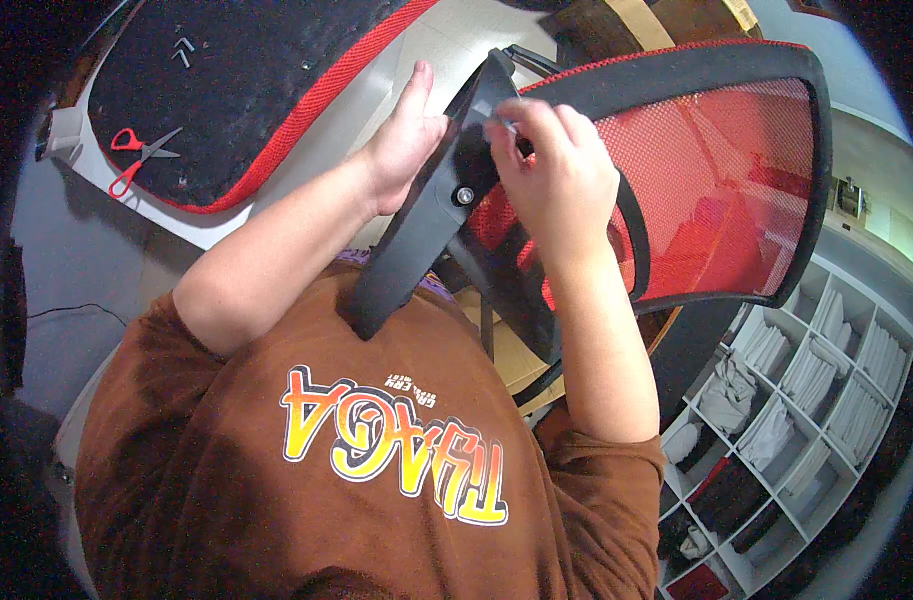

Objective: The person assembles a red mesh office chair by attaching the backrest to the seat frame using screws. They align the parts, insert screws, and tighten them by hand, then flip the backrest to continue securing the remaining fasteners.

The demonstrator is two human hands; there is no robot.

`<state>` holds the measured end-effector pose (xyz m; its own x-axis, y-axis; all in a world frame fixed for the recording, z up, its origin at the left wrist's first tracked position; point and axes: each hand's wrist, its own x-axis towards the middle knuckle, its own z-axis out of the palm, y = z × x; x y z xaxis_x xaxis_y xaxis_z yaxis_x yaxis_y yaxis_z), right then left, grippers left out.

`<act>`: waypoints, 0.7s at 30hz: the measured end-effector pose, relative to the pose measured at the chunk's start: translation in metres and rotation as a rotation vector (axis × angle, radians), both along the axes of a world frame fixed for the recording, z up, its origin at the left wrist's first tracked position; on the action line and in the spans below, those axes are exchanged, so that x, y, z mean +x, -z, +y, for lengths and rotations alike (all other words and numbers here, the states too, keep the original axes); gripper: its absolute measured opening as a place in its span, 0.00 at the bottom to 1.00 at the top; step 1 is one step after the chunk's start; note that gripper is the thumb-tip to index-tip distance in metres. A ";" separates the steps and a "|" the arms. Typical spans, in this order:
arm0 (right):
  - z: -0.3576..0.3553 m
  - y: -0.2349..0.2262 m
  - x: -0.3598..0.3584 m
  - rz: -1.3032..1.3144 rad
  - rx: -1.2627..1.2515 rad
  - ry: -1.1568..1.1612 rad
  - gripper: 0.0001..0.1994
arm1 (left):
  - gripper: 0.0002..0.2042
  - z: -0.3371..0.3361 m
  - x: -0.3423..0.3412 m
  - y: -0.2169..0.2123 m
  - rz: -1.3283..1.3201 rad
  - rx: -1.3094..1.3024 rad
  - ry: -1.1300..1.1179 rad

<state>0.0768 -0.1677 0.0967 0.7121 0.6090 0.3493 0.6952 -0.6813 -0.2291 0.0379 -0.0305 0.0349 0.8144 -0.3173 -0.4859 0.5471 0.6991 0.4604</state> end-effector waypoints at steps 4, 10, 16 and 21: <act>0.011 -0.003 0.004 0.126 0.054 0.180 0.10 | 0.37 -0.004 0.001 -0.002 0.018 0.031 -0.058; -0.006 -0.007 0.009 0.186 0.126 0.148 0.11 | 0.27 -0.006 0.001 0.006 -0.018 0.103 -0.003; -0.036 -0.008 -0.001 0.037 0.039 0.124 0.07 | 0.23 -0.003 0.002 0.009 -0.030 0.065 0.012; -0.037 0.002 -0.021 0.167 0.128 0.124 0.12 | 0.23 -0.001 0.000 0.010 -0.023 0.026 0.006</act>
<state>0.0563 -0.2048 0.0942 0.8331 0.4716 0.2890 0.5531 -0.7170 -0.4242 0.0374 -0.0319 0.0253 0.8238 -0.3093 -0.4750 0.5398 0.6837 0.4911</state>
